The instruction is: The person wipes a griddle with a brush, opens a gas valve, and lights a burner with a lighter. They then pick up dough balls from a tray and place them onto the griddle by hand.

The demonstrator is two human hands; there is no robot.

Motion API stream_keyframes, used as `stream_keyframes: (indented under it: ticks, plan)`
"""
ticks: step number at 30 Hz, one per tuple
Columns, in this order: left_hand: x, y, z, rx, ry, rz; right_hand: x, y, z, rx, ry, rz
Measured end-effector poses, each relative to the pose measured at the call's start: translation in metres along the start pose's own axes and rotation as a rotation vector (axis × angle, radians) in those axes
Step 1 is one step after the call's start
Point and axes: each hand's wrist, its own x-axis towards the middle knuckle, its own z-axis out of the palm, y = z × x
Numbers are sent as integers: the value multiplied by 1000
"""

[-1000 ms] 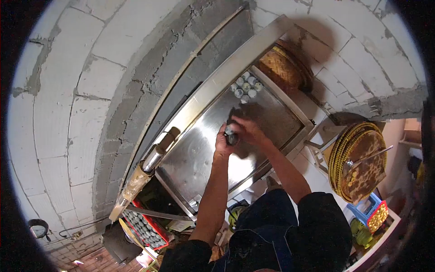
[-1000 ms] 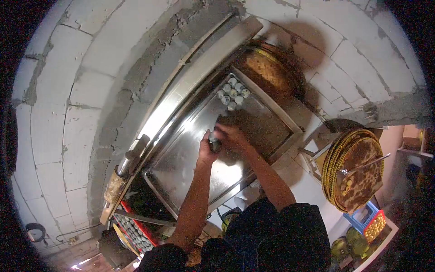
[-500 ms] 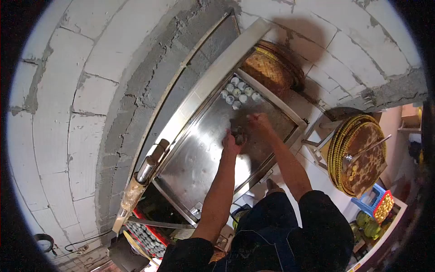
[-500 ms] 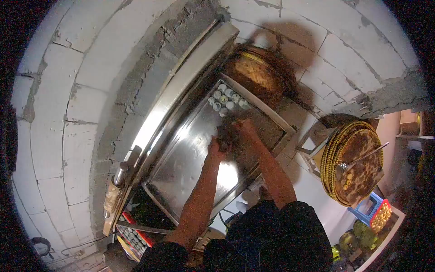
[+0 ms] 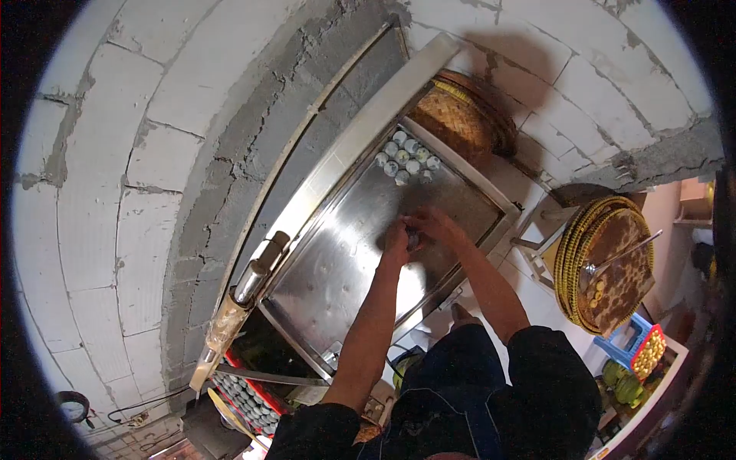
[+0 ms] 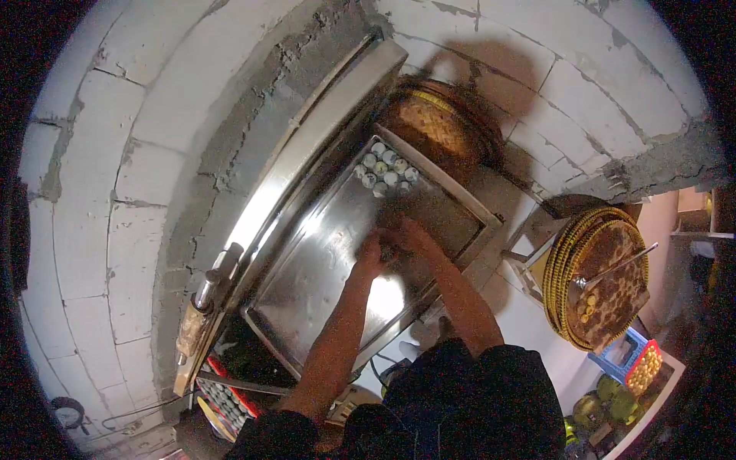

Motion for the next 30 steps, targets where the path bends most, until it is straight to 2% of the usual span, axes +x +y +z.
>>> stream_keyframes:
  ticks: [2,3,4,6,8,9,10,11,12,14,15,17,18,19,21,23,26,27,29,30]
  plan:
    - [-32,19,25,203,155,-24,-33,-56,-6,-30,-10,30]
    - [-32,22,22,200,158,-21,-18,-43,-4,-31,-15,27]
    - [-34,23,18,145,175,-35,9,-14,-1,50,168,-30]
    - [-29,10,1,88,193,-55,18,-2,-2,130,352,-80]
    - [-14,-10,-25,389,99,177,12,-13,-8,-491,402,-162]
    - [-10,-12,-30,488,73,260,12,-8,-1,-492,401,-166]
    - [-8,-13,-26,267,173,155,13,21,10,-632,250,-299]
    - [-8,-14,-22,45,268,48,2,17,20,-748,105,-448]
    - [-9,-13,-23,40,268,48,-13,15,24,-637,87,-424]
    - [-12,-10,-24,204,143,25,-69,-58,30,-412,58,-378]
    - [-13,-14,-24,203,140,26,-70,-62,26,-370,41,-302]
    - [-17,-22,-19,462,299,326,-71,-65,18,-242,-6,-72]
    - [-16,-24,-17,462,295,325,-71,-66,11,-243,-2,-70]
    - [-21,-21,-8,613,338,348,-71,-65,1,-12,-26,22]
    - [-25,-12,9,765,374,380,-59,-57,-19,217,-41,105]
    - [-22,-12,16,225,398,135,-44,-40,-28,412,444,-253]
    - [22,-42,-24,296,359,242,-57,-58,-26,520,512,-125]
    - [18,-41,-14,295,355,243,-60,-59,-23,519,514,-128]
    - [-8,-33,22,-140,328,285,-73,-55,-15,487,127,143]
    - [-21,-26,34,-140,328,284,-80,-51,-10,487,127,143]
